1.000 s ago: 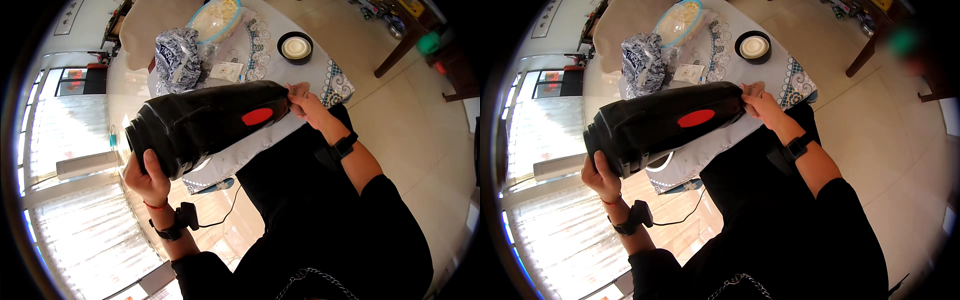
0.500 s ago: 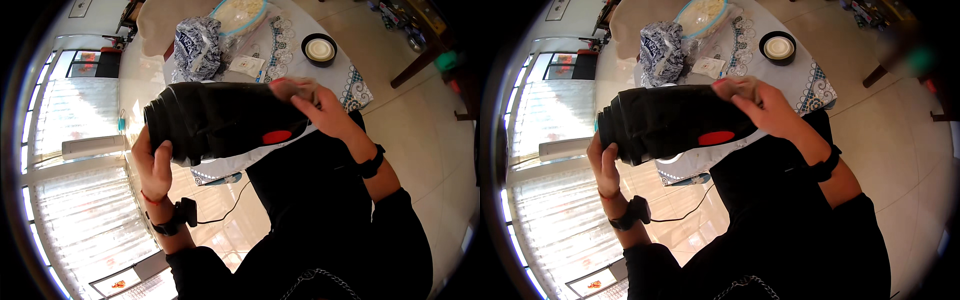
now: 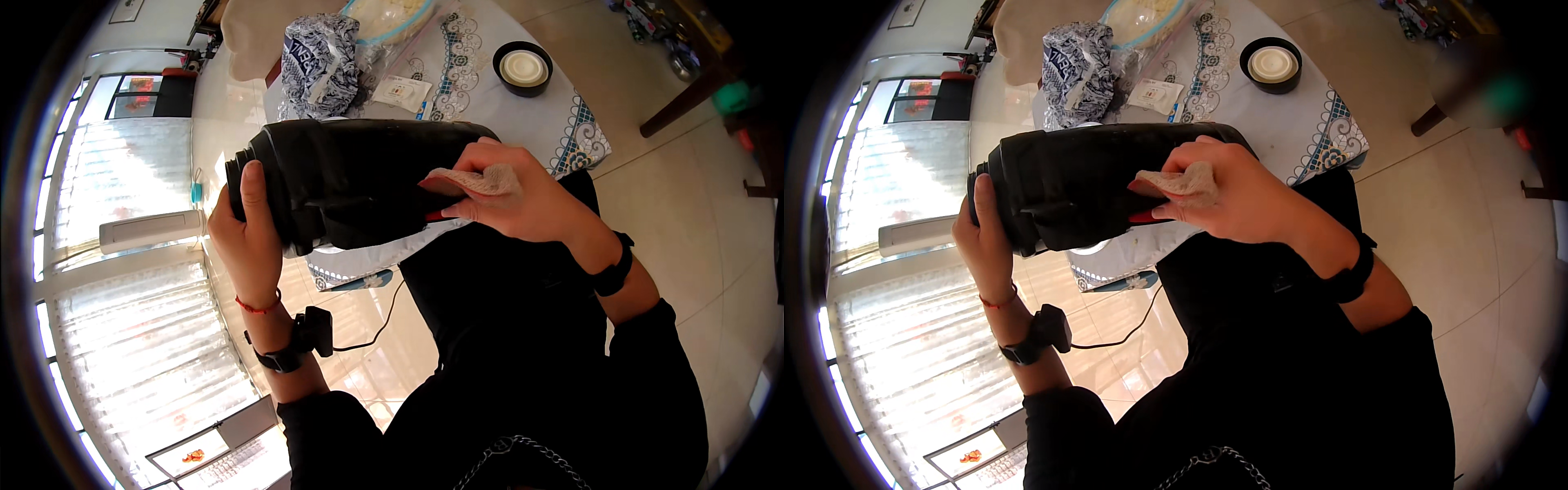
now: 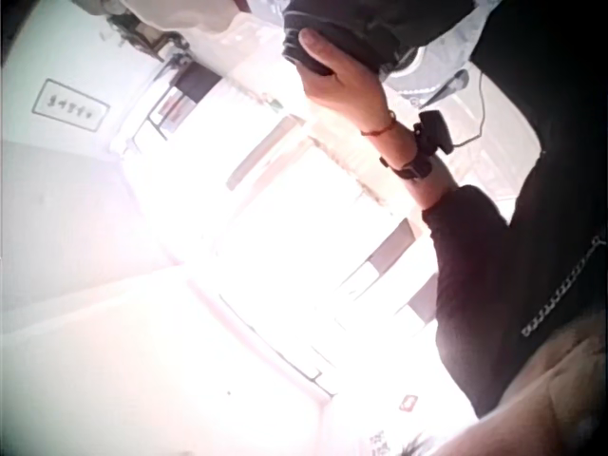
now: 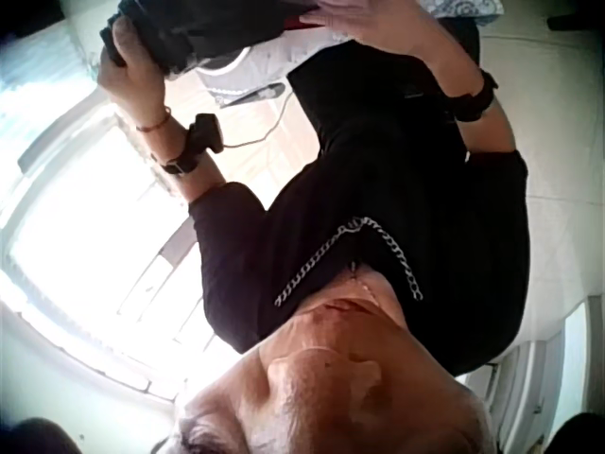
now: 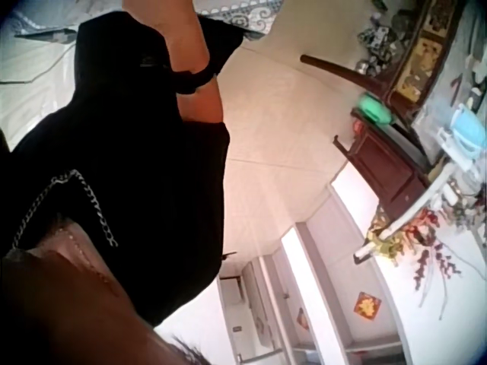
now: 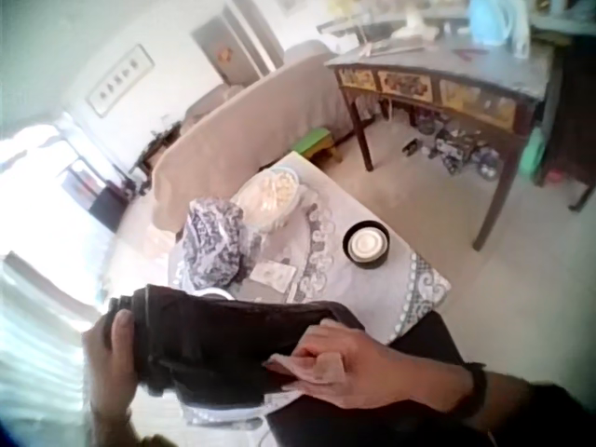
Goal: The person wipes the exterior of a vacuum flask with a cloth, then washes the inner lid and exterior parts in a basin of water.
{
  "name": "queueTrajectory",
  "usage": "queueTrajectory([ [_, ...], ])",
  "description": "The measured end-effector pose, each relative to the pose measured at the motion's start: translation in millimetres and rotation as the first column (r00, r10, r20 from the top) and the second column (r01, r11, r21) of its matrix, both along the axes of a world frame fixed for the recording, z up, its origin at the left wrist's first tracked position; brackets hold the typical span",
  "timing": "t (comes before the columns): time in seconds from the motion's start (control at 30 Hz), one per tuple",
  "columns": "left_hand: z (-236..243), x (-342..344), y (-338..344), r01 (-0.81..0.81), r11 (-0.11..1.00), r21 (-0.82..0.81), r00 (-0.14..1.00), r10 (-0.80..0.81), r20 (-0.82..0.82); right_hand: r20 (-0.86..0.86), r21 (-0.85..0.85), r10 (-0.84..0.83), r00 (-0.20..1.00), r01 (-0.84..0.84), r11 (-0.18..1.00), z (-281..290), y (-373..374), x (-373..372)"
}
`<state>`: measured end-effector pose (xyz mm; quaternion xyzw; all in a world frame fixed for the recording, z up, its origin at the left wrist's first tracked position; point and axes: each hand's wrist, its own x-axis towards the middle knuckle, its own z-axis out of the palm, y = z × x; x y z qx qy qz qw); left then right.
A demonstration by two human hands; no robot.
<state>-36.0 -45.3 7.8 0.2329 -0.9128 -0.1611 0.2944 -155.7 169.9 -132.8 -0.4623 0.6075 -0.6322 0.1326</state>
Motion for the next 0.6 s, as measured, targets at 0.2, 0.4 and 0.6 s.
queueTrajectory([
  [0.2, -3, -1, -2, -0.020, 0.999, 0.040, 1.000, 0.020, -0.012, -0.006, -0.064, -0.028, 1.000, 0.028, 0.998, 12, -3, 4],
  [0.4, -3, -5, -3, -0.115, 0.992, 0.048, 0.993, 0.117, -0.026, -0.387, -0.260, -0.268, 0.882, 0.175, 0.950, 8, -2, 41],
  [0.6, 1, 1, 5, -0.115, 0.992, 0.049, 0.993, 0.115, -0.004, -0.613, -0.209, -0.365, 0.701, 0.302, 0.930, -22, -26, 72],
])
